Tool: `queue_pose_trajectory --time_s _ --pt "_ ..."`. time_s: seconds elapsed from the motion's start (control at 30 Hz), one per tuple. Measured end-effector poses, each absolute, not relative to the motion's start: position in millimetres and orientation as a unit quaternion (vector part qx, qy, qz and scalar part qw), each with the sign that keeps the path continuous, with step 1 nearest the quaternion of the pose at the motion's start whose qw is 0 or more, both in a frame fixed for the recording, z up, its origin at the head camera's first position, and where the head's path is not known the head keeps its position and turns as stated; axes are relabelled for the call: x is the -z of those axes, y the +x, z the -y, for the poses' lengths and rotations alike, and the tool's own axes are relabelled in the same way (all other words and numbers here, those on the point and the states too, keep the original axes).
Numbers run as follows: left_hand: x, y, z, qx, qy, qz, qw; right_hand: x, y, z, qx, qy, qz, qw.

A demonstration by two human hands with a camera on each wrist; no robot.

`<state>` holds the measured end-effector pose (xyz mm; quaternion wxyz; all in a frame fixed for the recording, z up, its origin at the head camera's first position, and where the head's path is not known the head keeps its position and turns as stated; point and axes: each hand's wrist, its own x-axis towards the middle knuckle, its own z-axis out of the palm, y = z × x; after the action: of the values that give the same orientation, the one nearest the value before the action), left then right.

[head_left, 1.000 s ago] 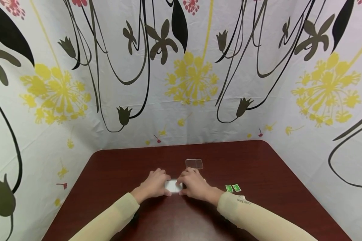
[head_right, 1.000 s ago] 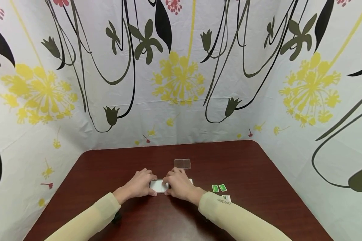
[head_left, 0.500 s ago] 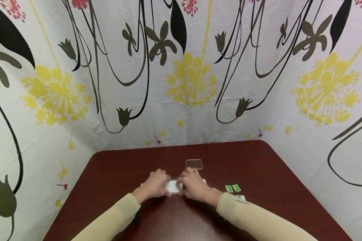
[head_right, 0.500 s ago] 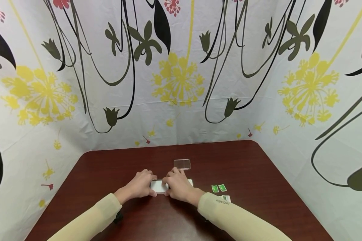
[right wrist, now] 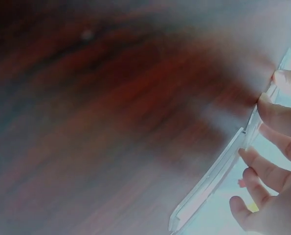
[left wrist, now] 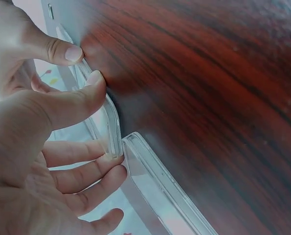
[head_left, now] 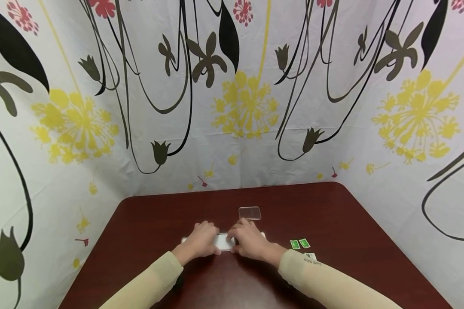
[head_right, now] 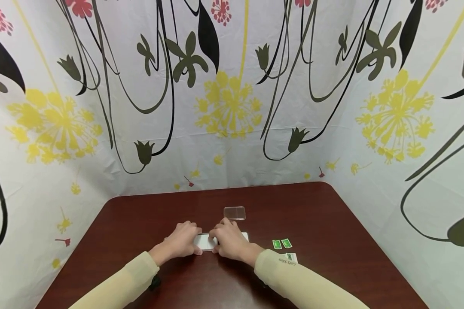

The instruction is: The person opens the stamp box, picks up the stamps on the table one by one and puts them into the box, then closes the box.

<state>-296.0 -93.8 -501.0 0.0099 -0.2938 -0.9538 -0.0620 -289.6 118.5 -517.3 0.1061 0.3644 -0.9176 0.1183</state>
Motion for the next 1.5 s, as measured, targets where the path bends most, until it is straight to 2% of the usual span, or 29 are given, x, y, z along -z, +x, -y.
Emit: queue_pose_trajectory --time_s 0.33,0.87,1.5 --pt "499.3 -293.5 93.1 0.054 -0.294 0.954 0.014 517.6 -287.9 -120.3 -0.117 0.369 0.915 0.116" --pt "493.7 -291.0 101.8 0.090 -0.290 0.953 -0.010 511.5 -287.7 -120.9 -0.131 0.369 0.914 0.105" --pt "476.9 -305.0 118.7 0.142 -0.289 0.947 -0.010 494.3 -308.3 -128.3 -0.130 0.385 0.907 0.106"
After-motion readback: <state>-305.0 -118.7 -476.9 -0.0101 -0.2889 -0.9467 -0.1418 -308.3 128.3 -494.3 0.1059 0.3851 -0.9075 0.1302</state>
